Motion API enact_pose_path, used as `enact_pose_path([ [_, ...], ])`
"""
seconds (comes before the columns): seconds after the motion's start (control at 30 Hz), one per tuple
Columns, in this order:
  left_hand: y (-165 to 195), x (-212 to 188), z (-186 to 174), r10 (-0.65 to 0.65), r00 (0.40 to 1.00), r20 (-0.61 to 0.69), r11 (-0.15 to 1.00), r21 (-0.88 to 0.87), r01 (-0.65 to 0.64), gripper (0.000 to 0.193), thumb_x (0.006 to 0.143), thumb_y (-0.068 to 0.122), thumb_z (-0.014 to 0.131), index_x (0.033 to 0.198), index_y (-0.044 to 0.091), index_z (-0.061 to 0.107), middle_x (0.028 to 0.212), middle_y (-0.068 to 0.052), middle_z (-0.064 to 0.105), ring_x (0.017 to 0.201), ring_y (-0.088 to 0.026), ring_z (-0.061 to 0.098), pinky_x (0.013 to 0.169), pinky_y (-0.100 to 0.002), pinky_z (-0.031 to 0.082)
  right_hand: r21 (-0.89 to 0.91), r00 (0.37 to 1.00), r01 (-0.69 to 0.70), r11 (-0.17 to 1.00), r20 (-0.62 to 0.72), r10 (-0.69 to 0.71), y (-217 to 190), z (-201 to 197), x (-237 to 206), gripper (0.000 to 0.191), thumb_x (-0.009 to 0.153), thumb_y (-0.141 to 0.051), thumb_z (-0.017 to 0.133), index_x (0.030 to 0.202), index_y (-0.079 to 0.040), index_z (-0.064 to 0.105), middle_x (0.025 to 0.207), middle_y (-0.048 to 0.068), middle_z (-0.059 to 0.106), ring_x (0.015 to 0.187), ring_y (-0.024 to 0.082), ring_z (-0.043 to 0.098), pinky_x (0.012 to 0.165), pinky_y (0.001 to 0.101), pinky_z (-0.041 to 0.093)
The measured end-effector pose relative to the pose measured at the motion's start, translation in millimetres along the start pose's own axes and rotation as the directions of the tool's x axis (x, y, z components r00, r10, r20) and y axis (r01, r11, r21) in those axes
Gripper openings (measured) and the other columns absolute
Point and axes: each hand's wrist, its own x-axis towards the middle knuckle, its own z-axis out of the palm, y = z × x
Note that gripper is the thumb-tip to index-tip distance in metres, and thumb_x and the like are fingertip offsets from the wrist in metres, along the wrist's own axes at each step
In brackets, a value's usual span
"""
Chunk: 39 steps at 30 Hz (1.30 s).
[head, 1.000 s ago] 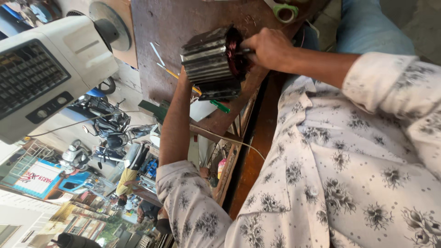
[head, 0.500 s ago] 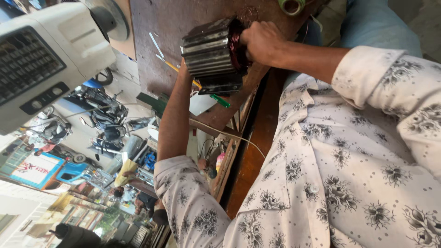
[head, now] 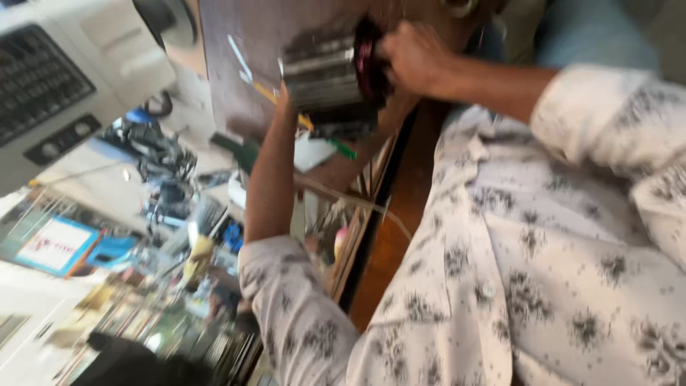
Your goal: The person winds copper wire by hand into the slots of a motor stator core. They repeatedly insert the wire, push it down, and adjust the layers within the stator slots. The person also handles white insulating paper and uses scissors to cut the wire.
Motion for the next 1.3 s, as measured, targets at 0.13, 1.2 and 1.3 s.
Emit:
enact_pose_path([
  [0.13, 5, -13, -15, -0.037, 0.996, -0.079, 0.991, 0.122, 0.047, 0.028, 0.104, 0.017, 0.057, 0.124, 0.000, 0.065, 0.112, -0.012, 0.071, 0.098, -0.022, 0.068, 0.083, -0.036, 0.060, 0.151, 0.999, -0.016, 0.988, -0.042, 0.023, 3, 5, -3, 0.023, 0.080, -0.014, 0.080, 0.102, -0.005, 0.079, 0.090, 0.023, 0.073, 0.084, 0.041, 0.071, 0.077, 0.0489, 0.058],
  [1.2, 104, -15, 96, 0.179, 0.885, -0.431, 0.977, 0.184, -0.108, 0.054, 0.096, 0.048, 0.070, 0.098, -0.006, 0.076, 0.088, -0.008, 0.068, 0.078, -0.018, 0.062, 0.067, -0.031, 0.051, 0.172, 0.870, -0.493, 0.853, 0.085, 0.486, -38, -2, 16, 0.067, 0.093, -0.068, 0.063, 0.105, -0.004, 0.078, 0.102, 0.023, 0.075, 0.104, 0.037, 0.072, 0.095, 0.0473, 0.053],
  [1.3, 132, -17, 130, 0.105, 0.838, -0.536, 0.988, -0.036, -0.148, 0.066, 0.085, 0.046, 0.080, 0.119, -0.008, 0.064, 0.106, -0.017, 0.072, 0.095, -0.024, 0.070, 0.088, -0.036, 0.056, 0.275, 0.891, -0.451, 0.849, 0.090, 0.444, -35, -1, 33, 0.074, 0.080, -0.072, 0.071, 0.112, -0.005, 0.075, 0.110, 0.022, 0.074, 0.106, 0.037, 0.070, 0.092, 0.0474, 0.054],
])
